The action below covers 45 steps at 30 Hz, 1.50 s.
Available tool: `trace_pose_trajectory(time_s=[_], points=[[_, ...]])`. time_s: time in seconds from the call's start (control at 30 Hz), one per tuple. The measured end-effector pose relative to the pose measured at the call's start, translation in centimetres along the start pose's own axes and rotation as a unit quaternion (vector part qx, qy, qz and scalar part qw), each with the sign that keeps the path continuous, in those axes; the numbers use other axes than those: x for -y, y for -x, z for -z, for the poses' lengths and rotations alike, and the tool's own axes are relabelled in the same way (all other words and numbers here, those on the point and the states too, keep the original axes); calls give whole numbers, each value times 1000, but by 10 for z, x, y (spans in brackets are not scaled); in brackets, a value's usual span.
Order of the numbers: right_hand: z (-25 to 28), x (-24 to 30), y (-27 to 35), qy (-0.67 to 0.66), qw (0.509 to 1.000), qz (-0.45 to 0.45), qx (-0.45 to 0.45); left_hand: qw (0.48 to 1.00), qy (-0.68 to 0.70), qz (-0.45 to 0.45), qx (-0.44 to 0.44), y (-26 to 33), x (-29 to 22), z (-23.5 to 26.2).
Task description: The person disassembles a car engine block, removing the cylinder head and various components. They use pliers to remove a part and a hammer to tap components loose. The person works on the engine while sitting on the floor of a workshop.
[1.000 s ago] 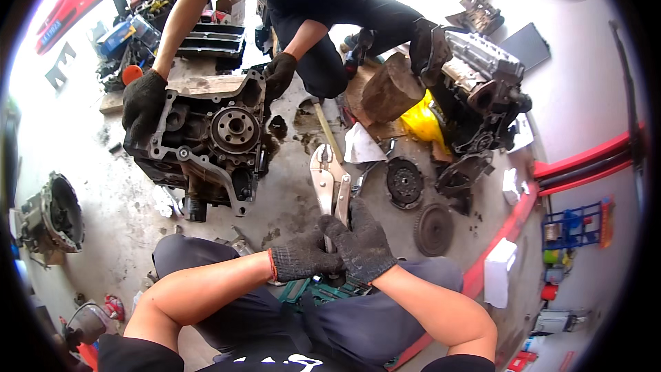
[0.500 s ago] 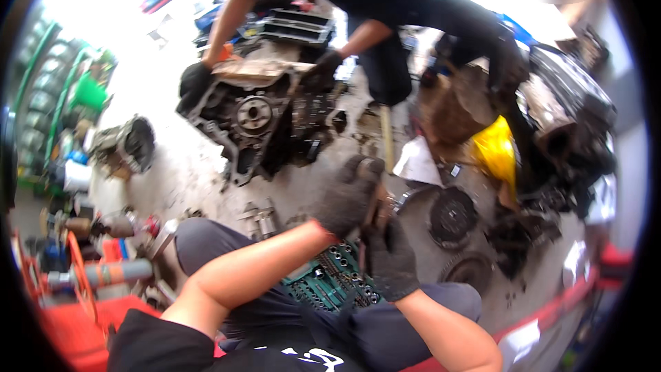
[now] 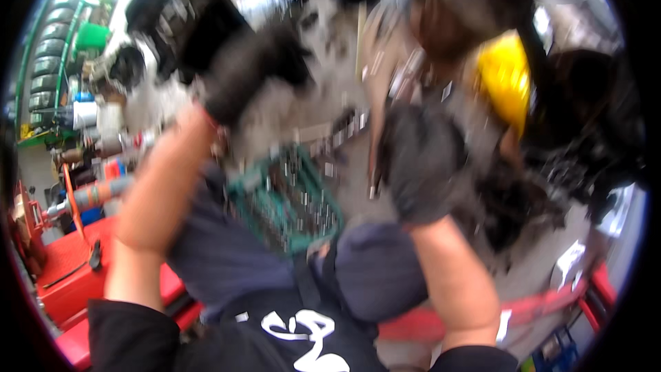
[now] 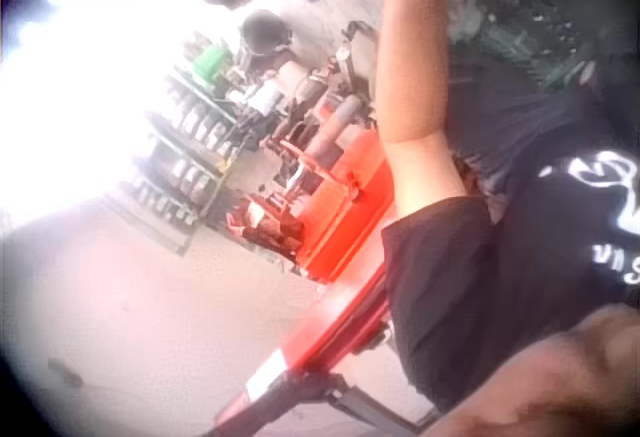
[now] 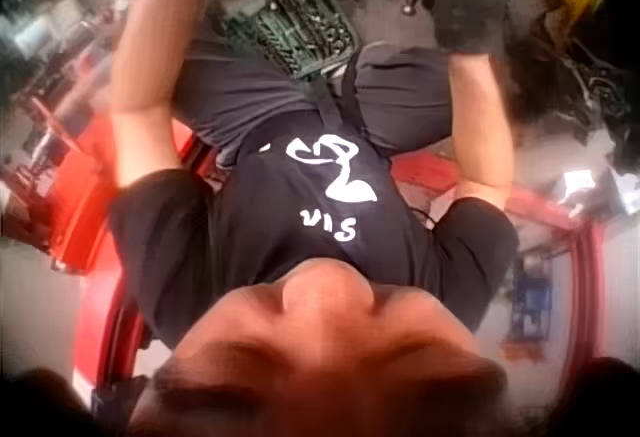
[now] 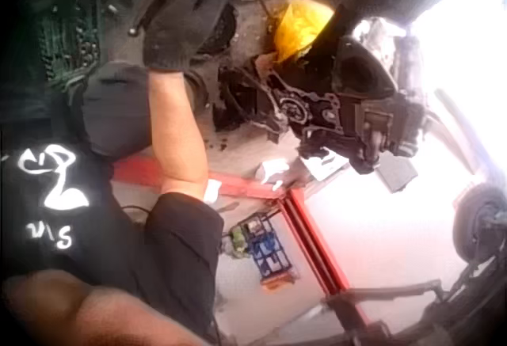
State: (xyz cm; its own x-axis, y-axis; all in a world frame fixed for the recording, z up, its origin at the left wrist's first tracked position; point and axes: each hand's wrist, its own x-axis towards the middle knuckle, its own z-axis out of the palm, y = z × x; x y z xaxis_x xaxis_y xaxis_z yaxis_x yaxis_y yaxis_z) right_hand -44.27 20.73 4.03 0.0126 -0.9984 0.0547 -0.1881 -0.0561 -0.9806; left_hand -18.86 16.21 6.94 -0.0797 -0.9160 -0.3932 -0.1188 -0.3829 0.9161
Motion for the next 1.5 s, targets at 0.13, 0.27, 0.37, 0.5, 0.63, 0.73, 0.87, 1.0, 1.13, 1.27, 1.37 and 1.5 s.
trace_pose_trajectory(time_s=[0.13,0.27,0.37,0.5,0.63,0.73,0.87,1.0,1.13,1.27,1.37,1.5], points=[[61,42,-7,-174,950,-169,-198,946,-281,-120,112,-71,-76,53],[78,22,-9,-124,943,-213,-222,944,-309,53,103,-36,-67,4],[82,26,-8,-99,919,-247,-291,868,-420,-110,240,-35,-39,-10],[73,44,-1,6,900,-297,-320,800,-510,-73,307,4,-25,-5],[40,77,-9,87,893,-339,-281,748,-581,-45,319,32,-48,57],[6,111,-12,108,888,-385,-228,824,-493,-54,273,31,-67,97],[-16,140,16,147,874,-422,-190,826,-493,36,270,39,-67,115],[-44,229,59,169,840,-453,-247,839,-394,108,359,66,-37,116],[-29,280,78,109,841,-458,-266,829,-381,201,357,100,-8,101],[17,246,112,-52,860,-441,-253,823,-411,251,301,146,30,93],[65,186,143,-124,839,-457,-267,852,-416,246,201,183,19,55],[144,139,207,-244,804,-471,-267,842,-434,274,166,256,11,-40]])
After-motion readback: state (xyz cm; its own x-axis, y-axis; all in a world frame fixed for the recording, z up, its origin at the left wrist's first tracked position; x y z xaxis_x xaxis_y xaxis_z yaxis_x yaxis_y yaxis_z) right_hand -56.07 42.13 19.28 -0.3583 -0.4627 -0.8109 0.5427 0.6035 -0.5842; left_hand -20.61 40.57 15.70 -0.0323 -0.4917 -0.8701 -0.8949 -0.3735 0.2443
